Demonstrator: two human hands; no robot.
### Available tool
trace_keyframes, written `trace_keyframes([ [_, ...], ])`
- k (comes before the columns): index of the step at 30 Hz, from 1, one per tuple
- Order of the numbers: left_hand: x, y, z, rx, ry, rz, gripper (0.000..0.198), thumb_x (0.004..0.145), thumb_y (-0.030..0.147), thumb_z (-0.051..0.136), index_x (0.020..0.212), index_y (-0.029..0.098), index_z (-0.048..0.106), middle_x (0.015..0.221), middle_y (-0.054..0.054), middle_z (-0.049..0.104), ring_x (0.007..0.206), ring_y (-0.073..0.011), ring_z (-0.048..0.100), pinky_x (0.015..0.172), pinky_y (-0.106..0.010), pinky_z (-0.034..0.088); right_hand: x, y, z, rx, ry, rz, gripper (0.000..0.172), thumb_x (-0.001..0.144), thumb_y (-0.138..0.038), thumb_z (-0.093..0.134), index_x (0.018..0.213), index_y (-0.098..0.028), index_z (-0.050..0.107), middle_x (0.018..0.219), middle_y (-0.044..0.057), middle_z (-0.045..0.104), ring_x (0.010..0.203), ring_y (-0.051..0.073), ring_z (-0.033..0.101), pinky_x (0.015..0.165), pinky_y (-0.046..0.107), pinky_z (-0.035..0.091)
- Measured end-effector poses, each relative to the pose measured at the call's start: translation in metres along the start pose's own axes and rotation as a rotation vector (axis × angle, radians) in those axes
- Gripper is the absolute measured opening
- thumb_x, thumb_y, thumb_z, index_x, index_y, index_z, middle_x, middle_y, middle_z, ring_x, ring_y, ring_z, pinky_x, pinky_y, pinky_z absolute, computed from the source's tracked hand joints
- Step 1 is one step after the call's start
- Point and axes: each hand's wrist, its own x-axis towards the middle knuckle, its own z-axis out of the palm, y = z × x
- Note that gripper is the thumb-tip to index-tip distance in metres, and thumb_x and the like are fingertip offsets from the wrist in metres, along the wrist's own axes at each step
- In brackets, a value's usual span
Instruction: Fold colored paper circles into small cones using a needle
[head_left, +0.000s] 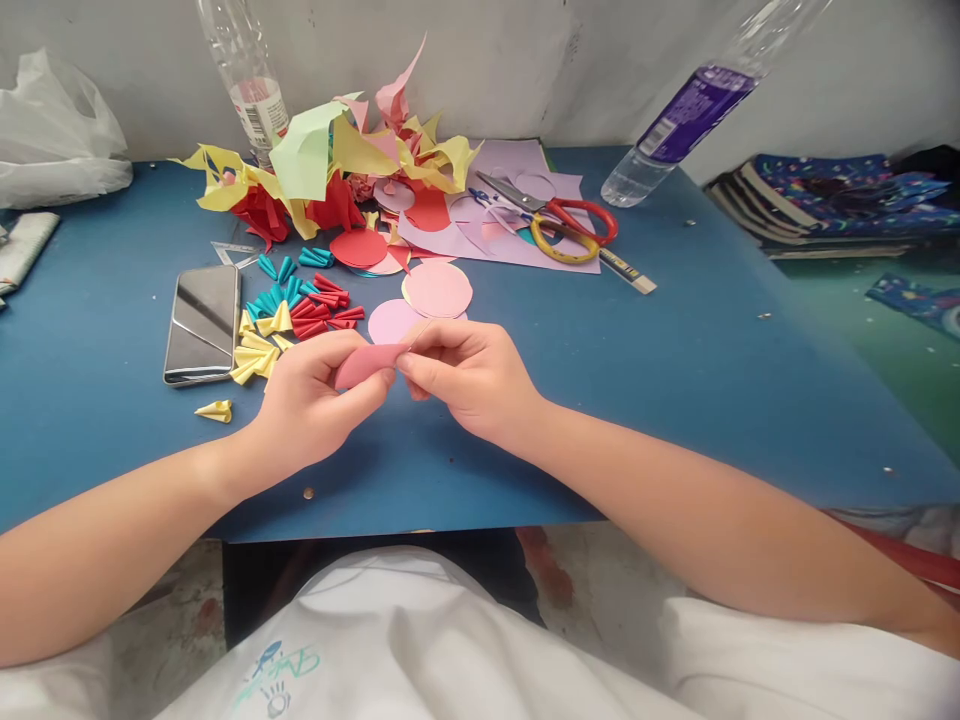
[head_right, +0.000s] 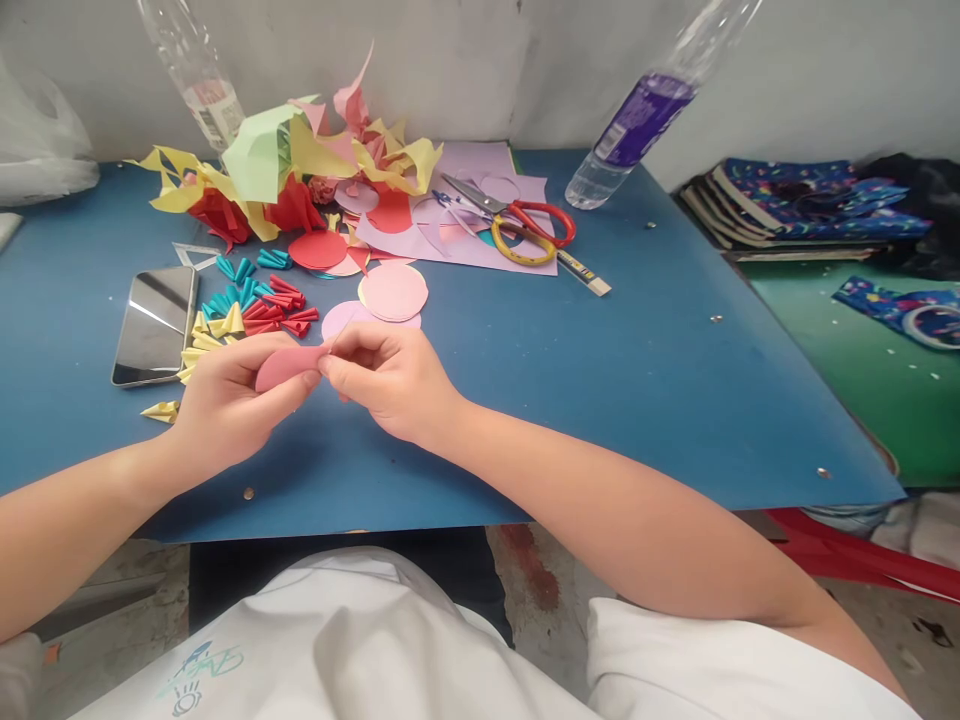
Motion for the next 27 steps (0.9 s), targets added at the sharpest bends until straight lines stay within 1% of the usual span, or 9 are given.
trace_keyframes([
  [2, -0.001, 0.001, 0.000, -0.005, 0.009, 0.011, 0.029, 0.094, 0.030, 0.077, 0.069, 0.025, 0.065, 0.068, 0.000, 0.066, 0.064, -0.0177, 0.055, 0.059, -0.036, 0.047, 0.000, -0.001, 0.000, -0.001, -0.003, 0.011, 0.041, 0.086, -0.049, 0.114, 0.088, -0.023, 0.083, 0.072, -0.002, 0.070, 0.064, 0.016, 0.061, 0.060, 0.033, 0.055],
  [4, -0.001, 0.003, 0.000, -0.027, 0.019, -0.011, 0.027, 0.093, 0.030, 0.079, 0.069, 0.026, 0.067, 0.066, 0.001, 0.064, 0.063, -0.0180, 0.054, 0.058, -0.036, 0.046, 0.000, -0.002, 0.000, 0.005, -0.015, 0.021, 0.041, 0.086, -0.050, 0.114, 0.087, -0.022, 0.084, 0.071, -0.003, 0.070, 0.063, 0.016, 0.062, 0.061, 0.033, 0.057],
  [9, 0.001, 0.004, -0.003, -0.161, -0.010, -0.174, 0.017, 0.089, 0.037, 0.086, 0.077, 0.026, 0.081, 0.067, -0.001, 0.063, 0.063, -0.0185, 0.052, 0.054, -0.035, 0.043, 0.004, -0.007, -0.004, 0.018, -0.042, -0.022, 0.043, 0.079, -0.048, 0.120, 0.081, -0.022, 0.086, 0.074, -0.001, 0.073, 0.064, 0.016, 0.063, 0.062, 0.033, 0.060],
  [11, 0.002, 0.003, -0.004, -0.186, -0.036, -0.200, 0.020, 0.087, 0.038, 0.086, 0.073, 0.025, 0.079, 0.067, -0.002, 0.063, 0.064, -0.0187, 0.052, 0.054, -0.034, 0.042, 0.005, -0.008, -0.005, -0.002, -0.027, -0.053, 0.045, 0.075, -0.049, 0.122, 0.078, -0.022, 0.085, 0.074, 0.000, 0.073, 0.067, 0.017, 0.064, 0.064, 0.033, 0.060],
  [14, 0.003, 0.002, -0.004, -0.180, -0.071, -0.213, 0.031, 0.088, 0.037, 0.087, 0.066, 0.025, 0.069, 0.066, -0.002, 0.060, 0.064, -0.0189, 0.051, 0.053, -0.035, 0.041, 0.005, -0.009, -0.005, -0.018, -0.011, -0.072, 0.049, 0.071, -0.052, 0.123, 0.077, -0.022, 0.085, 0.074, 0.000, 0.075, 0.069, 0.017, 0.065, 0.064, 0.033, 0.060],
  [18, 0.003, 0.003, -0.005, -0.192, -0.080, -0.211, 0.024, 0.087, 0.036, 0.087, 0.070, 0.025, 0.073, 0.067, -0.003, 0.061, 0.063, -0.0190, 0.050, 0.052, -0.036, 0.040, 0.004, -0.011, -0.008, -0.007, -0.043, -0.044, 0.046, 0.076, -0.052, 0.120, 0.079, -0.022, 0.085, 0.072, 0.000, 0.073, 0.064, 0.016, 0.062, 0.061, 0.033, 0.058],
  [21, 0.002, 0.002, -0.005, -0.187, -0.076, -0.232, 0.026, 0.087, 0.037, 0.086, 0.069, 0.025, 0.072, 0.067, -0.002, 0.060, 0.062, -0.0188, 0.049, 0.053, -0.036, 0.039, 0.003, -0.012, -0.009, -0.005, -0.059, -0.033, 0.045, 0.079, -0.052, 0.119, 0.081, -0.022, 0.085, 0.072, -0.001, 0.072, 0.063, 0.016, 0.062, 0.061, 0.033, 0.058],
  [24, 0.002, -0.001, -0.003, -0.196, -0.076, -0.256, 0.028, 0.088, 0.038, 0.085, 0.069, 0.025, 0.070, 0.066, -0.002, 0.061, 0.062, -0.0194, 0.051, 0.052, -0.036, 0.040, 0.003, -0.012, -0.010, 0.008, -0.036, -0.031, 0.044, 0.079, -0.050, 0.120, 0.082, -0.023, 0.085, 0.071, -0.001, 0.070, 0.062, 0.016, 0.060, 0.059, 0.032, 0.054],
  [27, 0.002, -0.003, -0.002, -0.218, -0.069, -0.286, 0.021, 0.086, 0.038, 0.087, 0.072, 0.025, 0.077, 0.066, -0.002, 0.064, 0.061, -0.0195, 0.054, 0.051, -0.034, 0.041, 0.003, -0.011, -0.011, -0.015, -0.025, -0.002, 0.046, 0.081, -0.054, 0.118, 0.084, -0.023, 0.085, 0.069, -0.002, 0.069, 0.062, 0.016, 0.059, 0.059, 0.033, 0.053],
])
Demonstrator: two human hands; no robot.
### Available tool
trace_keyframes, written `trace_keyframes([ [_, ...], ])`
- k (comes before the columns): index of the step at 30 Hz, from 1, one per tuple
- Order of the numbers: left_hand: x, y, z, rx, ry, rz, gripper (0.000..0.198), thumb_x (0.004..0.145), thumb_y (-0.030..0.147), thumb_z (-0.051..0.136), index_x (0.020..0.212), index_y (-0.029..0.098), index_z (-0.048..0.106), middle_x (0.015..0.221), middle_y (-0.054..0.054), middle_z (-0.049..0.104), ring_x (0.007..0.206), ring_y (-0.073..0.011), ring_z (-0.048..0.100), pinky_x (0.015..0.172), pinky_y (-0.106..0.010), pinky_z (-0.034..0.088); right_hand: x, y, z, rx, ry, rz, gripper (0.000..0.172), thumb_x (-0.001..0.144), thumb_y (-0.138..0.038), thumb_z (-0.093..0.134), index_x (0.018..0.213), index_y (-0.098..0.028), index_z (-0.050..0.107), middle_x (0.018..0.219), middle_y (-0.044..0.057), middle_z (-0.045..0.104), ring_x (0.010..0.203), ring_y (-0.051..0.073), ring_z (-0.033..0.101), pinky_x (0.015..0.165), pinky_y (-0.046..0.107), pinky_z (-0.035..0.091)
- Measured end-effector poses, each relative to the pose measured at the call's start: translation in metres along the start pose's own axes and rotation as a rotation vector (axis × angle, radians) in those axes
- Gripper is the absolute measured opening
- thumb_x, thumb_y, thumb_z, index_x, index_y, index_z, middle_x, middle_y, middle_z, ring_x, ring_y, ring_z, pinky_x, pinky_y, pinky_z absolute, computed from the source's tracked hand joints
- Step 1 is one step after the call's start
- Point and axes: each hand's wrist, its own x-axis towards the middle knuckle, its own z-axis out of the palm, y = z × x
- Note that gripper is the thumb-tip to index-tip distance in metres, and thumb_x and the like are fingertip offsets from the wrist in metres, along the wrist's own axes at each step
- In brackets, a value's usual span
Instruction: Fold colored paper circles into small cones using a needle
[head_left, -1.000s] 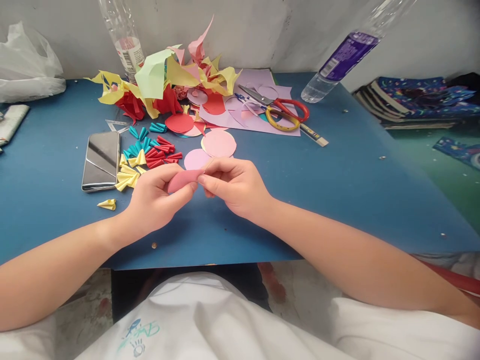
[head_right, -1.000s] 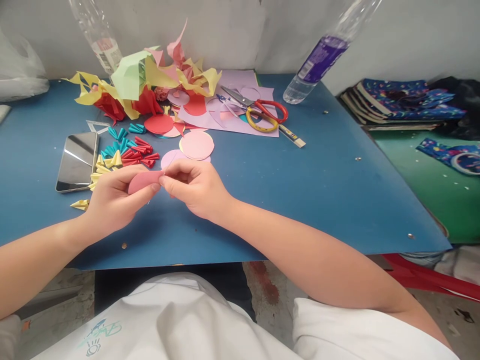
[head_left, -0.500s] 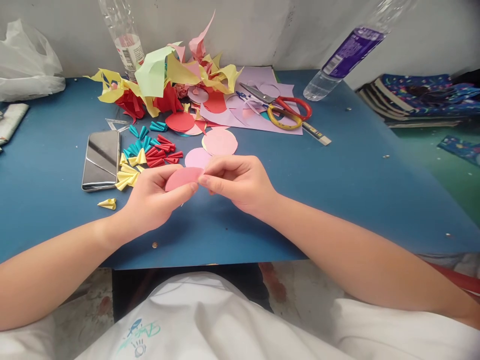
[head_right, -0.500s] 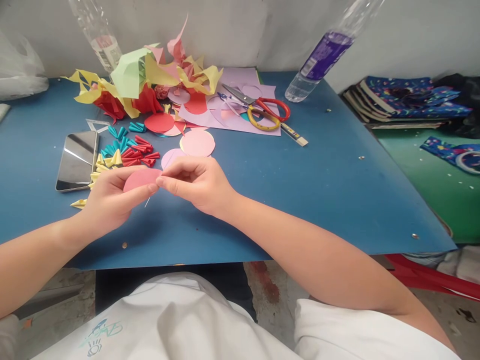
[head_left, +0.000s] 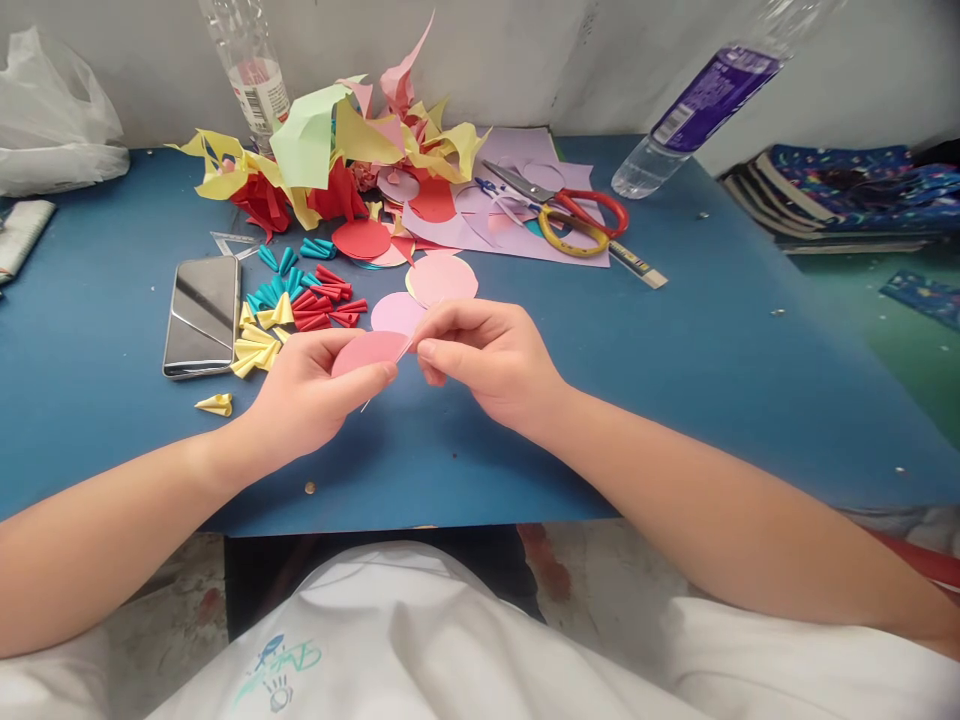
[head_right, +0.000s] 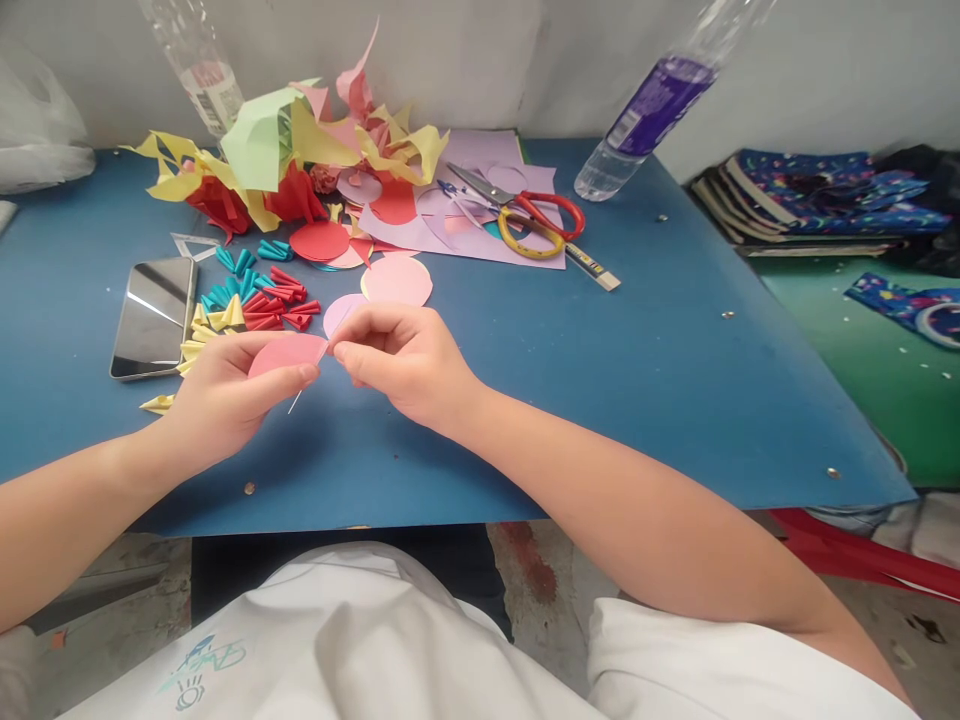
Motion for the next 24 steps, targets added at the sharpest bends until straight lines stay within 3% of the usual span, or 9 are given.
trace_keyframes([
  [9, 0.002, 0.000, 0.000, -0.019, -0.019, -0.007, 0.016, 0.086, 0.038, 0.087, 0.077, 0.024, 0.084, 0.065, -0.002, 0.065, 0.060, -0.0189, 0.054, 0.052, -0.034, 0.041, -0.002, 0.003, -0.001, -0.144, -0.043, -0.078, 0.059, 0.088, -0.074, 0.112, 0.086, -0.024, 0.082, 0.081, 0.000, 0.071, 0.071, 0.018, 0.061, 0.064, 0.035, 0.055],
  [17, 0.006, -0.006, 0.000, -0.177, -0.073, -0.040, 0.015, 0.079, 0.036, 0.095, 0.081, 0.025, 0.086, 0.072, -0.003, 0.074, 0.064, -0.0201, 0.064, 0.056, -0.036, 0.052, 0.000, 0.005, -0.005, -0.111, -0.107, -0.170, 0.054, 0.092, -0.070, 0.112, 0.092, -0.024, 0.083, 0.086, 0.002, 0.071, 0.075, 0.018, 0.065, 0.070, 0.037, 0.061],
  [24, 0.006, -0.009, 0.000, -0.106, -0.052, -0.058, 0.021, 0.078, 0.043, 0.095, 0.081, 0.025, 0.083, 0.074, -0.003, 0.073, 0.067, -0.0215, 0.065, 0.058, -0.036, 0.051, 0.000, 0.004, -0.002, -0.051, -0.093, -0.144, 0.054, 0.090, -0.067, 0.114, 0.090, -0.023, 0.082, 0.084, 0.000, 0.073, 0.070, 0.016, 0.062, 0.065, 0.034, 0.060],
])
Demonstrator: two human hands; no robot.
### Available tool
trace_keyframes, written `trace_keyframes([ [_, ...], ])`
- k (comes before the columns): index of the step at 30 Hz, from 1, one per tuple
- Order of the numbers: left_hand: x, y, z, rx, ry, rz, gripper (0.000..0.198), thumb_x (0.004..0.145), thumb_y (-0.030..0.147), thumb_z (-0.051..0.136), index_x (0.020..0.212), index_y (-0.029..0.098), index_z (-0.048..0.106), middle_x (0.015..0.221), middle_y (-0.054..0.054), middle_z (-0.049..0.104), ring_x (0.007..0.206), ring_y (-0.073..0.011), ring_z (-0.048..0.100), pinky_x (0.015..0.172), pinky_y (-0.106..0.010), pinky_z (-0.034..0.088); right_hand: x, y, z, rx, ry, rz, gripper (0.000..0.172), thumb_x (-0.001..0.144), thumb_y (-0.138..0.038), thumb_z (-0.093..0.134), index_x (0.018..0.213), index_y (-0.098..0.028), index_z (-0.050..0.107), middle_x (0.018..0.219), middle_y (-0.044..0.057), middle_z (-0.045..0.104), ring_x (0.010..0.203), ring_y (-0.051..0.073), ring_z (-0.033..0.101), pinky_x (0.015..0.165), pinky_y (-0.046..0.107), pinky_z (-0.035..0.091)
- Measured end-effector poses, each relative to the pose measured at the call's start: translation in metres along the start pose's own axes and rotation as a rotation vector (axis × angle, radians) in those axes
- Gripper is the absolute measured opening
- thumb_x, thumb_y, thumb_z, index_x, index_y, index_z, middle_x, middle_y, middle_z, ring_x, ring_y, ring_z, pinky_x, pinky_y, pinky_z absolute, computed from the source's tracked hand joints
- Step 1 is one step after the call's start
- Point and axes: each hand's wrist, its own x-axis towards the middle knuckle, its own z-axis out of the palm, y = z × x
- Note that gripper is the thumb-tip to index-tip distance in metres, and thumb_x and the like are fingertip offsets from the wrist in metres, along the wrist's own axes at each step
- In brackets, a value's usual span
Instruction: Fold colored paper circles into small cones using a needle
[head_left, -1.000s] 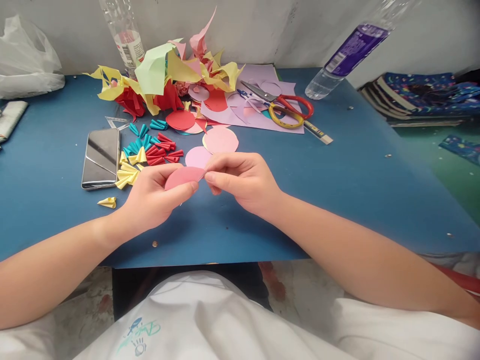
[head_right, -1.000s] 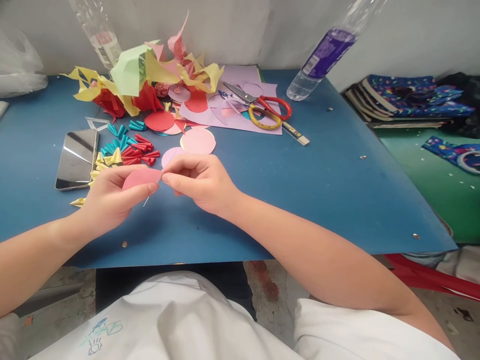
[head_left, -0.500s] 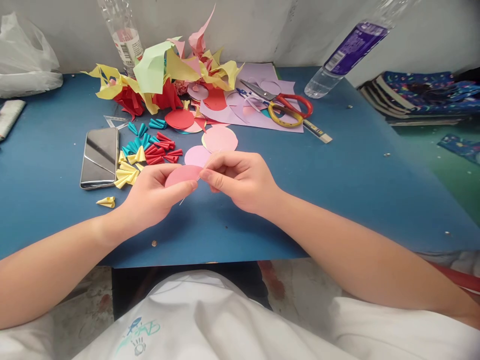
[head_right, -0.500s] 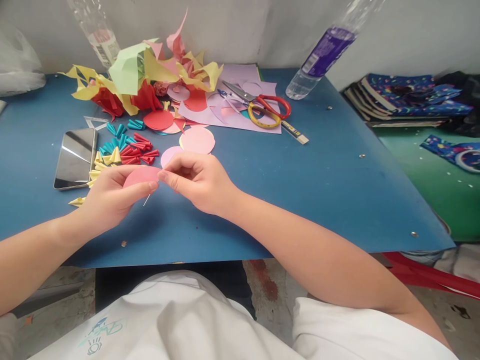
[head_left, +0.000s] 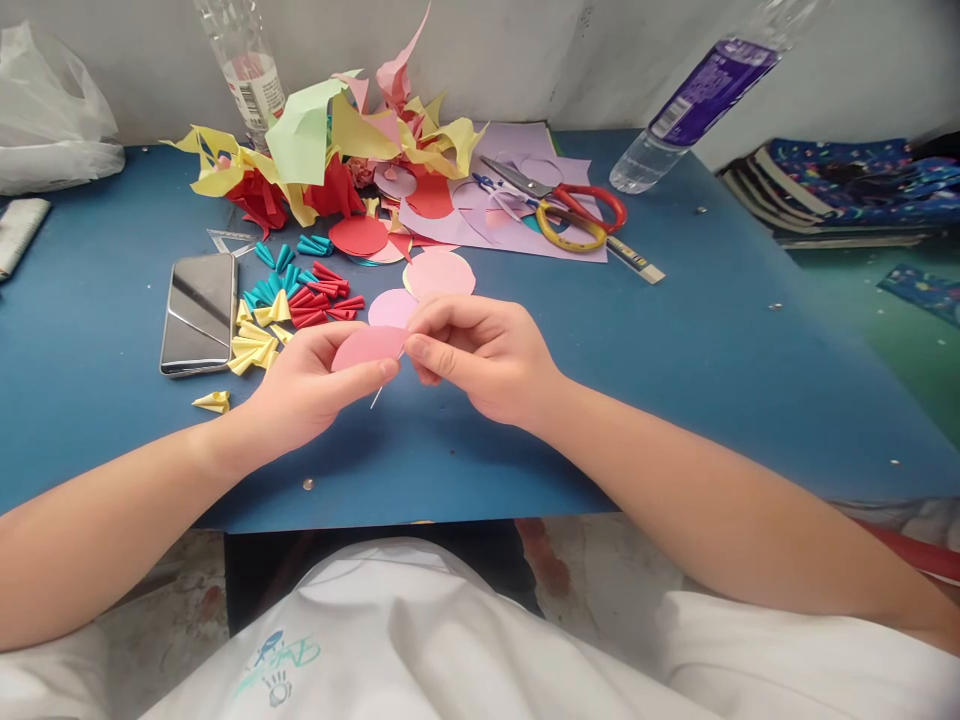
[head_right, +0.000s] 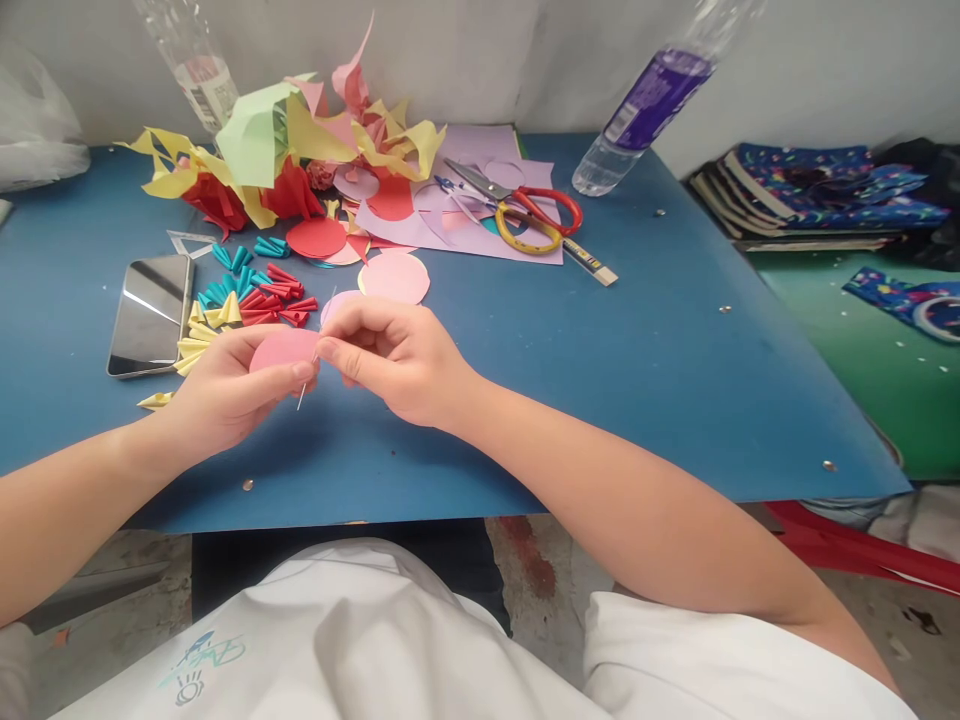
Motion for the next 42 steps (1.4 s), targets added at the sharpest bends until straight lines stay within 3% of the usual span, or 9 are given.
trace_keyframes([
  [4, -0.003, 0.007, 0.003, 0.091, 0.092, -0.018, 0.025, 0.082, 0.049, 0.091, 0.081, 0.025, 0.084, 0.076, -0.001, 0.072, 0.074, -0.0214, 0.064, 0.067, -0.036, 0.051, -0.003, 0.001, 0.001, -0.021, 0.038, 0.023, 0.055, 0.090, -0.068, 0.113, 0.091, -0.023, 0.082, 0.079, -0.001, 0.071, 0.068, 0.016, 0.062, 0.063, 0.033, 0.059],
  [8, -0.007, 0.014, 0.006, 0.114, 0.103, -0.012, 0.025, 0.085, 0.049, 0.089, 0.081, 0.025, 0.083, 0.078, 0.000, 0.072, 0.078, -0.0211, 0.062, 0.073, -0.036, 0.050, -0.005, 0.002, 0.001, 0.000, 0.041, 0.060, 0.053, 0.091, -0.065, 0.114, 0.093, -0.022, 0.083, 0.076, -0.001, 0.071, 0.065, 0.015, 0.062, 0.059, 0.030, 0.057],
  [12, -0.008, 0.014, 0.007, 0.088, 0.104, -0.010, 0.026, 0.088, 0.050, 0.089, 0.095, 0.026, 0.088, 0.084, -0.001, 0.077, 0.081, -0.0223, 0.064, 0.076, -0.038, 0.052, -0.004, 0.002, 0.001, 0.022, 0.026, 0.083, 0.054, 0.091, -0.067, 0.113, 0.094, -0.022, 0.083, 0.076, -0.001, 0.072, 0.065, 0.016, 0.064, 0.059, 0.030, 0.058],
  [18, -0.007, 0.013, 0.006, 0.127, 0.092, -0.018, 0.025, 0.086, 0.051, 0.087, 0.087, 0.026, 0.080, 0.079, -0.001, 0.072, 0.077, -0.0226, 0.062, 0.073, -0.040, 0.049, -0.003, 0.007, -0.002, 0.007, 0.064, 0.074, 0.051, 0.092, -0.063, 0.113, 0.096, -0.021, 0.085, 0.079, 0.000, 0.072, 0.068, 0.018, 0.070, 0.063, 0.033, 0.062],
  [26, -0.007, 0.015, 0.006, 0.087, 0.077, 0.000, 0.024, 0.087, 0.046, 0.090, 0.083, 0.026, 0.078, 0.077, 0.000, 0.070, 0.077, -0.0205, 0.061, 0.072, -0.036, 0.049, -0.003, 0.009, 0.002, -0.059, 0.117, 0.012, 0.054, 0.081, -0.063, 0.120, 0.090, -0.023, 0.085, 0.086, 0.001, 0.078, 0.074, 0.019, 0.071, 0.070, 0.036, 0.064],
  [33, -0.007, 0.015, 0.007, 0.059, 0.042, -0.016, 0.024, 0.088, 0.046, 0.090, 0.082, 0.026, 0.078, 0.078, 0.000, 0.073, 0.078, -0.0209, 0.063, 0.070, -0.034, 0.052, -0.004, 0.007, 0.002, -0.031, 0.069, 0.057, 0.052, 0.086, -0.064, 0.117, 0.092, -0.023, 0.085, 0.085, 0.002, 0.079, 0.069, 0.019, 0.070, 0.065, 0.037, 0.063],
  [37, -0.007, 0.016, 0.007, 0.082, 0.036, 0.029, 0.021, 0.091, 0.045, 0.085, 0.083, 0.027, 0.077, 0.076, 0.001, 0.071, 0.075, -0.0199, 0.062, 0.071, -0.034, 0.052, -0.004, 0.004, 0.001, -0.049, 0.028, 0.074, 0.052, 0.088, -0.067, 0.115, 0.095, -0.025, 0.086, 0.088, 0.002, 0.081, 0.071, 0.019, 0.071, 0.068, 0.037, 0.066],
  [42, -0.007, 0.015, 0.007, 0.218, 0.077, 0.140, 0.020, 0.095, 0.046, 0.080, 0.090, 0.027, 0.079, 0.082, 0.000, 0.076, 0.078, -0.0221, 0.067, 0.075, -0.038, 0.057, -0.005, 0.002, 0.000, -0.149, 0.070, 0.037, 0.050, 0.091, -0.066, 0.114, 0.094, -0.025, 0.085, 0.091, 0.002, 0.081, 0.077, 0.021, 0.073, 0.073, 0.038, 0.066],
])
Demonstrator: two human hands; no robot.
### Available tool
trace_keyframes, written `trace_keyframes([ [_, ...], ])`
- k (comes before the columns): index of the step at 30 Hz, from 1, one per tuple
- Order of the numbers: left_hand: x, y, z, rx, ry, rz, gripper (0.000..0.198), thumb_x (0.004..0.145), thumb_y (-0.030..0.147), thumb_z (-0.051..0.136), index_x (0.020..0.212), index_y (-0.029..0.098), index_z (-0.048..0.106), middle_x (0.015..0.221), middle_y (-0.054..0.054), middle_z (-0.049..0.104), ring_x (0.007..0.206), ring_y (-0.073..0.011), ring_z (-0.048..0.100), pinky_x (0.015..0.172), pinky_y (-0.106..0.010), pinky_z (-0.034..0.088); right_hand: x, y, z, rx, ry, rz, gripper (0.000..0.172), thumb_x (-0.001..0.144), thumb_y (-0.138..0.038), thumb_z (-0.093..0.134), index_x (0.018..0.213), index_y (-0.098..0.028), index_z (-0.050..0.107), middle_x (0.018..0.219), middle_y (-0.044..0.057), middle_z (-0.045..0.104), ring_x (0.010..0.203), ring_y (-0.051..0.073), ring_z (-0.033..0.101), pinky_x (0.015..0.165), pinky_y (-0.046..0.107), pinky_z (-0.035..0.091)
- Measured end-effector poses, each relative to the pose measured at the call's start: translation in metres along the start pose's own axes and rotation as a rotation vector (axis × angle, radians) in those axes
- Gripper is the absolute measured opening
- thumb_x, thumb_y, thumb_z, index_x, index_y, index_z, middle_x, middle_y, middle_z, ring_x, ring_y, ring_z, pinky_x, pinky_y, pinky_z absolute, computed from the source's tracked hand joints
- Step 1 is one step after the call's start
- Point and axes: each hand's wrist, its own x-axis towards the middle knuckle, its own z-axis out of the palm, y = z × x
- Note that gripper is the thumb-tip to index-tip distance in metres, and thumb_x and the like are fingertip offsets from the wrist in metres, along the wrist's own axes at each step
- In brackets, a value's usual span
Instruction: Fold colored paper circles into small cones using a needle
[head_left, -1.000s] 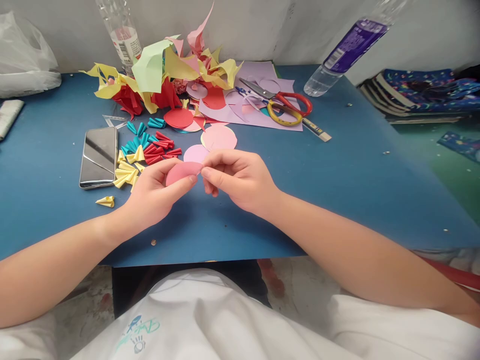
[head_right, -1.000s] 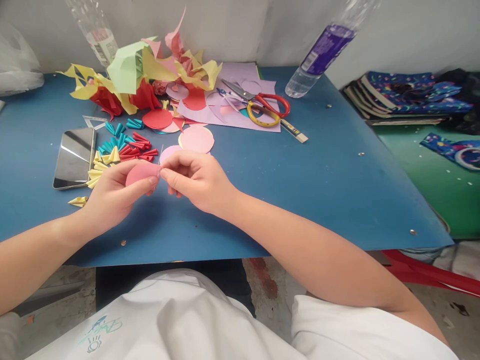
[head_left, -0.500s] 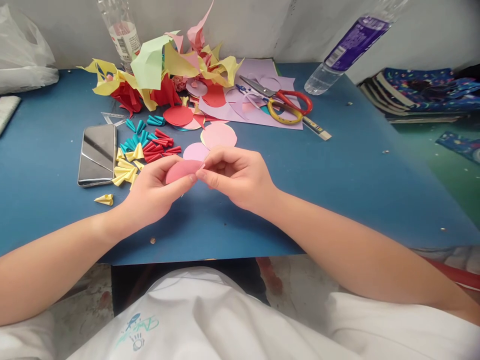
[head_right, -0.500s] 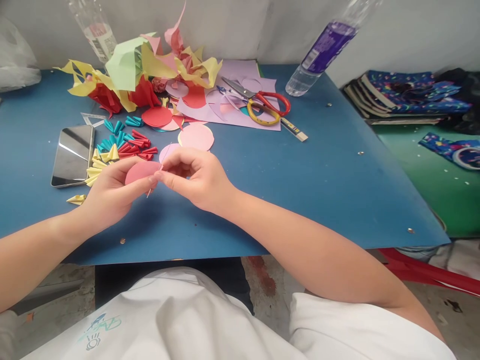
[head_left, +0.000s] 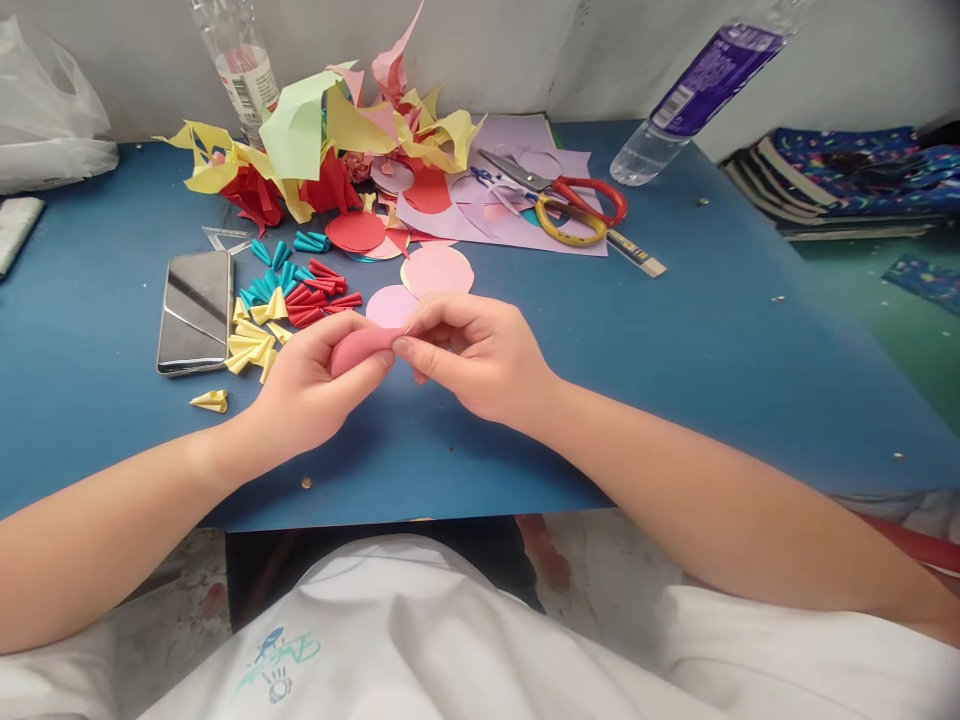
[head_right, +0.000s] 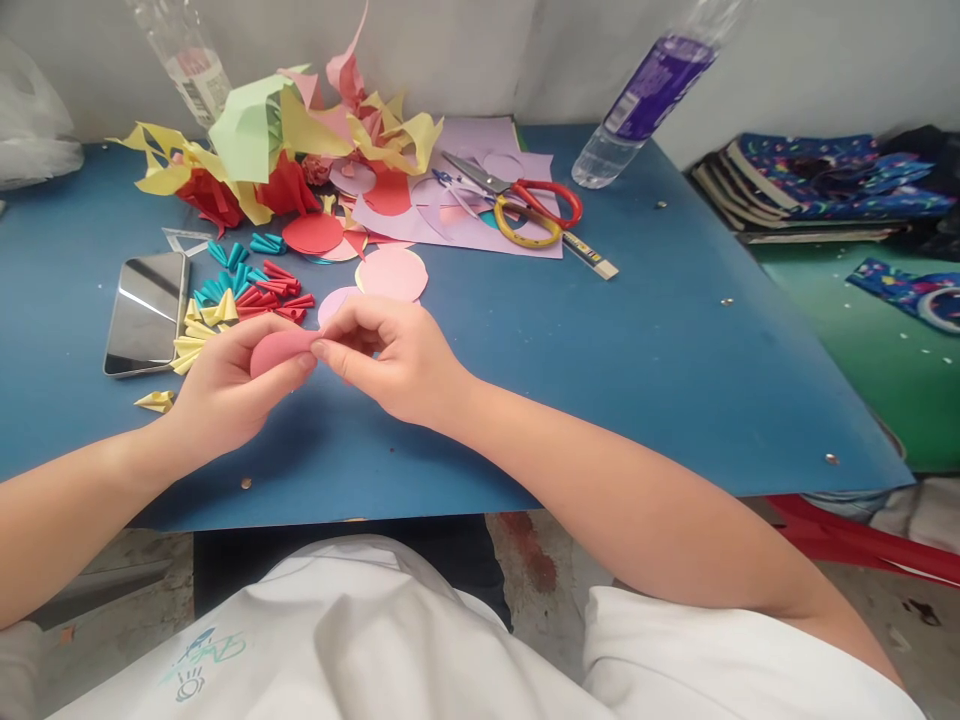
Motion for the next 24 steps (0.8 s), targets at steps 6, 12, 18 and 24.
trace_keyframes([
  [6, -0.0035, 0.0007, -0.0007, 0.120, 0.067, 0.107, 0.018, 0.097, 0.044, 0.076, 0.093, 0.028, 0.082, 0.087, -0.001, 0.078, 0.083, -0.0229, 0.069, 0.080, -0.039, 0.060, 0.0000, 0.0045, 0.0010, 0.003, 0.015, -0.011, 0.049, 0.090, -0.062, 0.114, 0.092, -0.024, 0.085, 0.090, 0.002, 0.081, 0.078, 0.020, 0.072, 0.076, 0.038, 0.064],
  [12, -0.0027, 0.0031, -0.0036, -0.016, 0.051, -0.087, 0.022, 0.090, 0.048, 0.085, 0.087, 0.026, 0.082, 0.081, 0.000, 0.072, 0.078, -0.0210, 0.062, 0.072, -0.036, 0.052, 0.0018, 0.0052, 0.0031, 0.045, 0.002, -0.025, 0.047, 0.091, -0.068, 0.112, 0.098, -0.028, 0.089, 0.110, 0.005, 0.084, 0.082, 0.021, 0.071, 0.074, 0.040, 0.064],
  [18, 0.0024, -0.0016, -0.0039, -0.234, -0.029, -0.207, 0.023, 0.079, 0.045, 0.093, 0.083, 0.026, 0.082, 0.074, 0.000, 0.065, 0.072, -0.0192, 0.055, 0.067, -0.035, 0.047, 0.0035, 0.0057, 0.0063, 0.105, -0.009, -0.036, 0.053, 0.088, -0.070, 0.114, 0.091, -0.025, 0.087, 0.097, 0.003, 0.078, 0.080, 0.019, 0.069, 0.070, 0.036, 0.063],
  [24, 0.0016, -0.0006, -0.0013, -0.201, -0.061, -0.226, 0.026, 0.084, 0.046, 0.095, 0.085, 0.024, 0.082, 0.072, 0.002, 0.062, 0.071, -0.0174, 0.052, 0.067, -0.034, 0.041, 0.0015, 0.0038, 0.0087, 0.114, 0.026, 0.046, 0.052, 0.088, -0.067, 0.114, 0.088, -0.024, 0.085, 0.086, 0.001, 0.077, 0.074, 0.018, 0.066, 0.069, 0.035, 0.062],
])
